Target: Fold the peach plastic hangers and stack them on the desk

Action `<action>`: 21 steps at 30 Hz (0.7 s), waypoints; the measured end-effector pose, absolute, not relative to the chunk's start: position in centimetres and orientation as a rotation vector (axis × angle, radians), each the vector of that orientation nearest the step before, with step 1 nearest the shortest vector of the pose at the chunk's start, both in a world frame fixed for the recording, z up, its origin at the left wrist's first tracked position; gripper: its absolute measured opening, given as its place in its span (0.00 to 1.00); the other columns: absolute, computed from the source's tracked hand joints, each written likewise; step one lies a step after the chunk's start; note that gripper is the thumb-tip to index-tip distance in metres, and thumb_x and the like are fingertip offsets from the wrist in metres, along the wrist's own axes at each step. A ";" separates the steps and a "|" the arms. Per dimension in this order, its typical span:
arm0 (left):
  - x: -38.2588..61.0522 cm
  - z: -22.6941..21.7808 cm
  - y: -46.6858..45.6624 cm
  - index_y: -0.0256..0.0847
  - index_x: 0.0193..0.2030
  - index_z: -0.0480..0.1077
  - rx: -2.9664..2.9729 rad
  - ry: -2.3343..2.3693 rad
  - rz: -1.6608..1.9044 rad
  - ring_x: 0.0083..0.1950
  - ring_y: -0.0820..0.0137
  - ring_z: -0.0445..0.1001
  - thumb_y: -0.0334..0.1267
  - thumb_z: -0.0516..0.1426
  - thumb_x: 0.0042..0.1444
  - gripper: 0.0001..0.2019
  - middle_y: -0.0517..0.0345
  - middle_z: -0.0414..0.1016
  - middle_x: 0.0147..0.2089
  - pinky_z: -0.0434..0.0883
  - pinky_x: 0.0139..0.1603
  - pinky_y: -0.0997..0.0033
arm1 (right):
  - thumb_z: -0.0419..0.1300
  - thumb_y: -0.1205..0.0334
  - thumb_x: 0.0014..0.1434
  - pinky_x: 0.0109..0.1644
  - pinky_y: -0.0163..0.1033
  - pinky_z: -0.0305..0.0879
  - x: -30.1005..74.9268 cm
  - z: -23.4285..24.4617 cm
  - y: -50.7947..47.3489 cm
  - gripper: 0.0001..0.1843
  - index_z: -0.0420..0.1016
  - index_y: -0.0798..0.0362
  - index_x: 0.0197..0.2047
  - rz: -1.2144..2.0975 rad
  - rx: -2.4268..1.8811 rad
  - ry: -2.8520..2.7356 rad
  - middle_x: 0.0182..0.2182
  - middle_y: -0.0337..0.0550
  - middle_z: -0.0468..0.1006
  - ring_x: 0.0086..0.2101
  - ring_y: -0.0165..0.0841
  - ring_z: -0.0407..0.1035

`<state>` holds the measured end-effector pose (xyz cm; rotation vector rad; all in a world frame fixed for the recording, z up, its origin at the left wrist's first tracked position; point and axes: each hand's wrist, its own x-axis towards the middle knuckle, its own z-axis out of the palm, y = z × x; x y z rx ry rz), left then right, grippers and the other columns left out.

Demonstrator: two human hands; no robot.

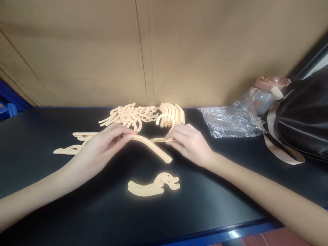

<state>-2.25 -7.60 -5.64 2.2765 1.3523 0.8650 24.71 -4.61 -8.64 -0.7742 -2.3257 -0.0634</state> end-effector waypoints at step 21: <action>-2.2 -6.3 -6.7 0.43 0.45 0.72 1.120 0.954 0.861 0.43 0.74 0.75 0.34 0.59 0.60 0.07 0.61 0.74 0.39 0.73 0.49 0.71 | 0.55 0.61 0.67 0.41 0.39 0.61 24.6 -8.5 -4.7 0.07 0.73 0.51 0.40 -0.072 -0.746 -2.349 0.34 0.40 0.79 0.35 0.31 0.72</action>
